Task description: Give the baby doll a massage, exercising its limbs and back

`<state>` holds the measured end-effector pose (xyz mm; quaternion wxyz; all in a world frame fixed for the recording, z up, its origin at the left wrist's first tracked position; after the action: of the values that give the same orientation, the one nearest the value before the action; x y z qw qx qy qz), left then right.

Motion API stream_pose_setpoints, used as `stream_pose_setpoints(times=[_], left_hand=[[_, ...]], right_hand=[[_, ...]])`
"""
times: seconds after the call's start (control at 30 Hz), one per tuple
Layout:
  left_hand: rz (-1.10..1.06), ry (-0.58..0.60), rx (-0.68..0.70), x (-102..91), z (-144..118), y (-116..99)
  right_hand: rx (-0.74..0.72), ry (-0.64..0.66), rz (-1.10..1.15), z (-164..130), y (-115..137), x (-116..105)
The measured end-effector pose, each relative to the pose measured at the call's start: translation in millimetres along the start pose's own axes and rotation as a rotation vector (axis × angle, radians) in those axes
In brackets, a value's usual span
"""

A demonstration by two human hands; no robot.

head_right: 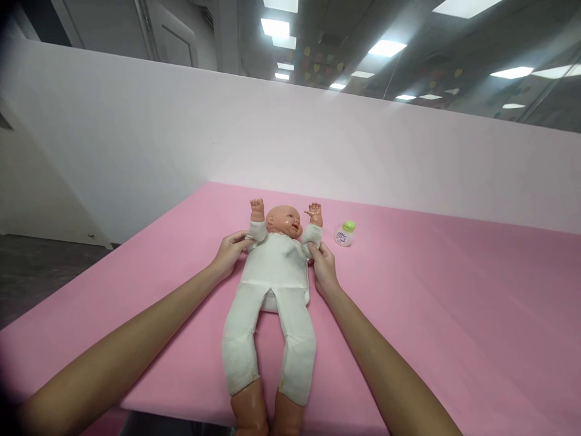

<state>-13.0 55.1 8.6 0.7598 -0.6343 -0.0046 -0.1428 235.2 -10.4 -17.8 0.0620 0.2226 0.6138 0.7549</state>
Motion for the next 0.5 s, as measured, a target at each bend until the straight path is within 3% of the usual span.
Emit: stream_pose_setpoints(times=[0.2, 0.5], left_hand=[[0.002, 0.009, -0.006, 0.9, -0.6, -0.6], [0.004, -0.012, -0.057, -4.0, 2.8, 8.0]], right_hand=[[0.025, -0.01, -0.013, 0.3, 0.8, -0.3], [-0.05, 0.056, -0.035, 2.8, -4.8, -2.6]])
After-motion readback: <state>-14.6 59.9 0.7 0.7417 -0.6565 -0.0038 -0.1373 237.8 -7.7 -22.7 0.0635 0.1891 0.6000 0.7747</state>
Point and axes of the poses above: each hand's wrist, its own z-axis towards the middle knuckle, its own x-axis out of the palm, y = z × x, the point moved 2 cm from there along z, towards the middle knuckle, and after that the axes turned 3 degrees about -z, right-handed, at the moved point
